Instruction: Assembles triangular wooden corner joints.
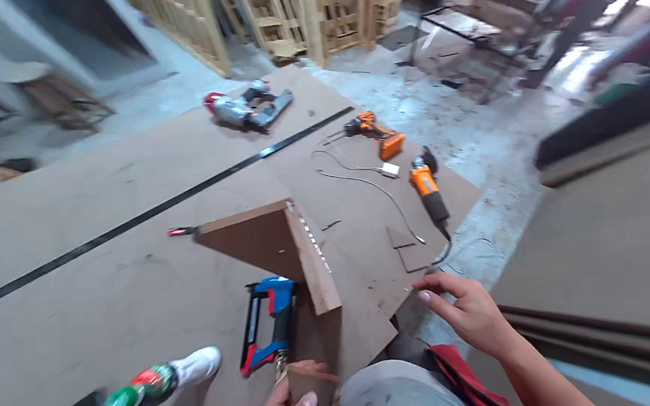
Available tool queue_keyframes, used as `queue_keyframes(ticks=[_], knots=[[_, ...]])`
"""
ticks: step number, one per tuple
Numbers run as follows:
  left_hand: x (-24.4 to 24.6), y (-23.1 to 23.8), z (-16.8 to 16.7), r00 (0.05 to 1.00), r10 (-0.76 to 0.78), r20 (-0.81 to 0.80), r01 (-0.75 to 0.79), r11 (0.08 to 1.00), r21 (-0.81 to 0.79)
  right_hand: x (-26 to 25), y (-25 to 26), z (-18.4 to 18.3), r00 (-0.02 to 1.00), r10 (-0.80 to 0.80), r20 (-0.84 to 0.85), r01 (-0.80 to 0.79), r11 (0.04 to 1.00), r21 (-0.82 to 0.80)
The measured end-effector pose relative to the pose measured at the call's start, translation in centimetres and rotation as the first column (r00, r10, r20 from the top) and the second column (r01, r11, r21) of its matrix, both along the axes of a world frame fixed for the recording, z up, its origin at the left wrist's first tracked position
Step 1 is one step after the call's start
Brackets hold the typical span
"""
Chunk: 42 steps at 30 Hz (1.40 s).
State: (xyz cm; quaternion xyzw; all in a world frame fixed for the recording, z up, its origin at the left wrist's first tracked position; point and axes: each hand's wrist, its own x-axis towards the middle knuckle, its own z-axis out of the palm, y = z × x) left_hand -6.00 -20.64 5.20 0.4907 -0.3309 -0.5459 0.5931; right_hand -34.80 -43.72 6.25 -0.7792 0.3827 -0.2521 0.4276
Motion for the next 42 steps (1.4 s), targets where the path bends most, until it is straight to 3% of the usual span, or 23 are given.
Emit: queue_keyframes(ticks=[3, 6, 9, 12, 16, 25, 35, 42], knots=[[-2.0, -1.1, 2.9, 0.957, 0.291, -0.018, -0.291, 0.957, 0.011, 0.6, -2.6, -0.8, 0.984, 0.165, 0.064, -0.166, 0.986, -0.001], [-2.3, -3.1, 6.7, 0.785, 0.61, 0.112, -0.615, 0.788, 0.016, 2.6, -5.2, 0.0, 0.942, 0.306, 0.14, -0.299, 0.952, -0.066], [-1.6, -5.9, 10.6, 0.654, 0.749, 0.104, -0.753, 0.658, -0.007, 6.2, -7.3, 2.9, 0.877, 0.442, 0.189, -0.403, 0.89, -0.212], [-1.3, -9.4, 14.1, 0.622, 0.782, 0.024, -0.783, 0.623, 0.001, 11.0, -7.9, 7.2, 0.804, 0.524, 0.281, -0.408, 0.83, -0.379], [-1.2, -12.8, 16.0, 0.643, 0.766, 0.018, -0.765, 0.643, -0.023, 16.1, -7.1, 10.7, 0.767, 0.586, 0.26, -0.454, 0.782, -0.427], [-1.3, -14.5, 15.4, 0.727, 0.675, -0.126, -0.674, 0.736, 0.059, 17.0, -5.2, 10.0, 0.811, 0.566, 0.147, -0.456, 0.769, -0.448], [-0.1, -15.0, 15.1, 0.779, 0.612, -0.139, -0.613, 0.789, 0.038, 17.4, -4.6, 9.3, 0.824, 0.522, 0.219, -0.388, 0.802, -0.454], [-0.6, -15.6, 15.5, 0.74, 0.667, -0.094, -0.665, 0.745, 0.052, 17.5, -4.3, 9.0, 0.828, 0.502, 0.25, -0.376, 0.827, -0.418]])
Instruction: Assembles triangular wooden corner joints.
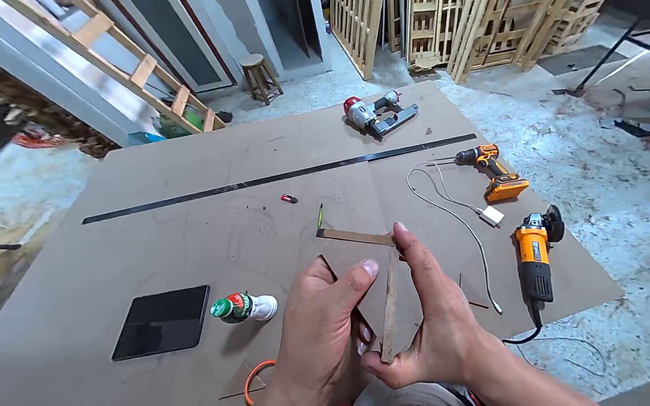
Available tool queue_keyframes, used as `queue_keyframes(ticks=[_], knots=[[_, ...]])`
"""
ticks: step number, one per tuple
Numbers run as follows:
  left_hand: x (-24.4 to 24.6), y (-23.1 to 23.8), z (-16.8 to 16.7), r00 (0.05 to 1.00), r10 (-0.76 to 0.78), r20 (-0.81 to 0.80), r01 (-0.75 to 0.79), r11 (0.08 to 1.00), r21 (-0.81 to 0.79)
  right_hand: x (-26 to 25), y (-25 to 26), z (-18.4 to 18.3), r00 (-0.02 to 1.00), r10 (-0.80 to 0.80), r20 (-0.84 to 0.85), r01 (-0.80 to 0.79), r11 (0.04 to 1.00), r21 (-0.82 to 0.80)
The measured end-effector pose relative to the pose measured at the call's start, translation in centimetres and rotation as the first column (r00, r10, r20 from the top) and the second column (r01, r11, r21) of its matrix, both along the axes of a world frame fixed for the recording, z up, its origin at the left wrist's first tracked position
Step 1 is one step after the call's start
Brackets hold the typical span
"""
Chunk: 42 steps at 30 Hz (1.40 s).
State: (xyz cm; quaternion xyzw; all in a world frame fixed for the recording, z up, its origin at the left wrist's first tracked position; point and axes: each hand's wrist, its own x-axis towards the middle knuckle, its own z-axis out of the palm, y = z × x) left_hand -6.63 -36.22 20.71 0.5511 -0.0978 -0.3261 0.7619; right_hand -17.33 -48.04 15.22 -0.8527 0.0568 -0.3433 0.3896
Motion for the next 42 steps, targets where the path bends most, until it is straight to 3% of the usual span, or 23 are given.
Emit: queue_keyframes(ticks=[19, 37, 42], knots=[[-0.3, -0.2, 0.3, 0.996, 0.04, 0.081, -0.043, 0.998, 0.035, 0.1, -0.1, 0.8, 0.998, -0.023, -0.057, 0.019, 0.998, -0.055], [0.0, -0.2, -0.2, 1.0, -0.009, -0.022, 0.008, 1.0, -0.028, 0.0, -0.3, 0.3, 0.998, -0.041, -0.048, 0.037, 0.996, -0.084], [0.5, 1.4, 0.0, 0.992, 0.021, 0.122, -0.023, 1.0, 0.011, -0.8, 0.1, 1.2, 0.989, 0.039, -0.14, -0.034, 0.999, 0.036]])
